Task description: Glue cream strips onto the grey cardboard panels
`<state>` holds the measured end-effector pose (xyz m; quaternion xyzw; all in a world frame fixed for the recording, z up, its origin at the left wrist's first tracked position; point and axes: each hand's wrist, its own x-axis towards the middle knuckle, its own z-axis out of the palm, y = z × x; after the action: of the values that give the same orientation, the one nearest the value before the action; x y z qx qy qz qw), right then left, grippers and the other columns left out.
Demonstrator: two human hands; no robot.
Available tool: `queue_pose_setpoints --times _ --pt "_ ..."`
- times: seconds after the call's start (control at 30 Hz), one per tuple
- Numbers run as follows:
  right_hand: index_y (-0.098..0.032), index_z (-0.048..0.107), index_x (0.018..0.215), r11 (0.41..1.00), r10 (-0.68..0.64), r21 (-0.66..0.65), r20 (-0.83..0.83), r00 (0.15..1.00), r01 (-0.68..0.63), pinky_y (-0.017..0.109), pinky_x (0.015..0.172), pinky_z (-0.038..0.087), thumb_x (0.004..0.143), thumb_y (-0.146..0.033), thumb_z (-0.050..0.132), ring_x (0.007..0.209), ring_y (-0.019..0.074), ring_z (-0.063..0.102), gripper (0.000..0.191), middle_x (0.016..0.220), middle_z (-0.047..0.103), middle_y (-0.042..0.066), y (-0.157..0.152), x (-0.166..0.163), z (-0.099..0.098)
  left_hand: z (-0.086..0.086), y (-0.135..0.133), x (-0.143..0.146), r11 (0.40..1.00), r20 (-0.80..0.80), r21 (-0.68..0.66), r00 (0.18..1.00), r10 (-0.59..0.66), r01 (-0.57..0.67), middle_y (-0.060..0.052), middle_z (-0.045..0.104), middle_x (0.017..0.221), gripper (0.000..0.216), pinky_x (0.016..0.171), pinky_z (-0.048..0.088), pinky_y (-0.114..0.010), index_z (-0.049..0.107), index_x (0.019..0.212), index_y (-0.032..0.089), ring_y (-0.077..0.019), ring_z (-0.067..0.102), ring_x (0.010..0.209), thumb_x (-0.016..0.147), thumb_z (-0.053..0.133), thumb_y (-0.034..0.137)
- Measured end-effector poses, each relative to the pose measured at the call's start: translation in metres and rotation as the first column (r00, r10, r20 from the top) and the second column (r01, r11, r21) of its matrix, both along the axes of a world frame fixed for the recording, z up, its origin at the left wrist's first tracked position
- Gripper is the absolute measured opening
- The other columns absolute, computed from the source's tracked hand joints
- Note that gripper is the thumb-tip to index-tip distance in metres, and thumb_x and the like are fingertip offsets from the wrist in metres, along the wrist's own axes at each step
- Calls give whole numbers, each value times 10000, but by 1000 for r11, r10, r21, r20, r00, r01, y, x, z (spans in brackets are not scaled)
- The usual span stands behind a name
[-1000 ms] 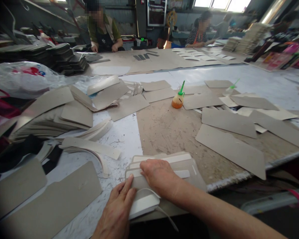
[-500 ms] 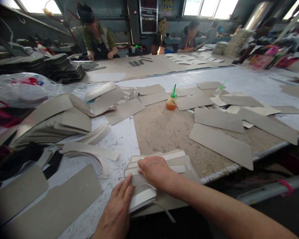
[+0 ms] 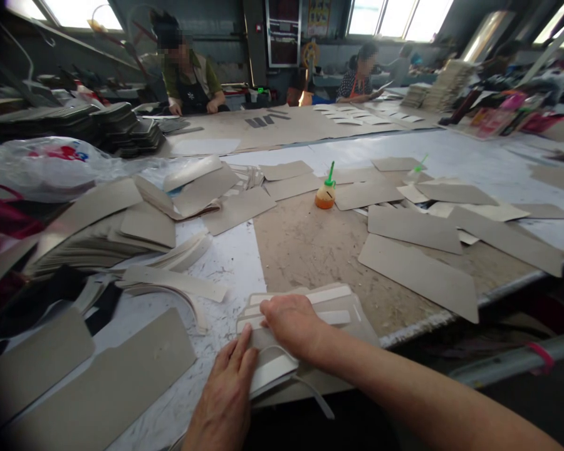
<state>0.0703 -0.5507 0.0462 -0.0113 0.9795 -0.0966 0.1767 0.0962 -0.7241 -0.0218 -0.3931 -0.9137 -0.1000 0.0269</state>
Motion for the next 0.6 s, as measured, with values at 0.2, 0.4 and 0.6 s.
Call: queue_pose_setpoints --times 0.2,0.4,0.6 --pt "-151 638 938 1000 -17 20 -10 1000 17 276 633 429 886 -300 505 815 237 650 207 896 696 104 -4 3 0 5 1 -6 999 70 -35 997 -17 20 -81 480 1351 381 928 466 -349 577 980 160 -236 500 1125 747 363 -53" --pt "-126 618 928 994 -99 38 -125 987 104 269 623 415 876 -359 534 792 238 647 253 883 685 115 8 15 5 5 5 -4 998 51 -44 997 52 -50 -49 503 1330 417 924 466 -342 582 962 174 -212 493 1119 746 332 -80" --pt "-197 639 856 982 -170 -85 -42 985 166 261 688 387 902 -339 484 827 193 621 216 876 683 41 40 33 6 -4 3 -4 1000 -39 19 999 0 0 -59 503 1316 412 896 482 -326 561 931 170 -205 494 1084 736 309 -93"
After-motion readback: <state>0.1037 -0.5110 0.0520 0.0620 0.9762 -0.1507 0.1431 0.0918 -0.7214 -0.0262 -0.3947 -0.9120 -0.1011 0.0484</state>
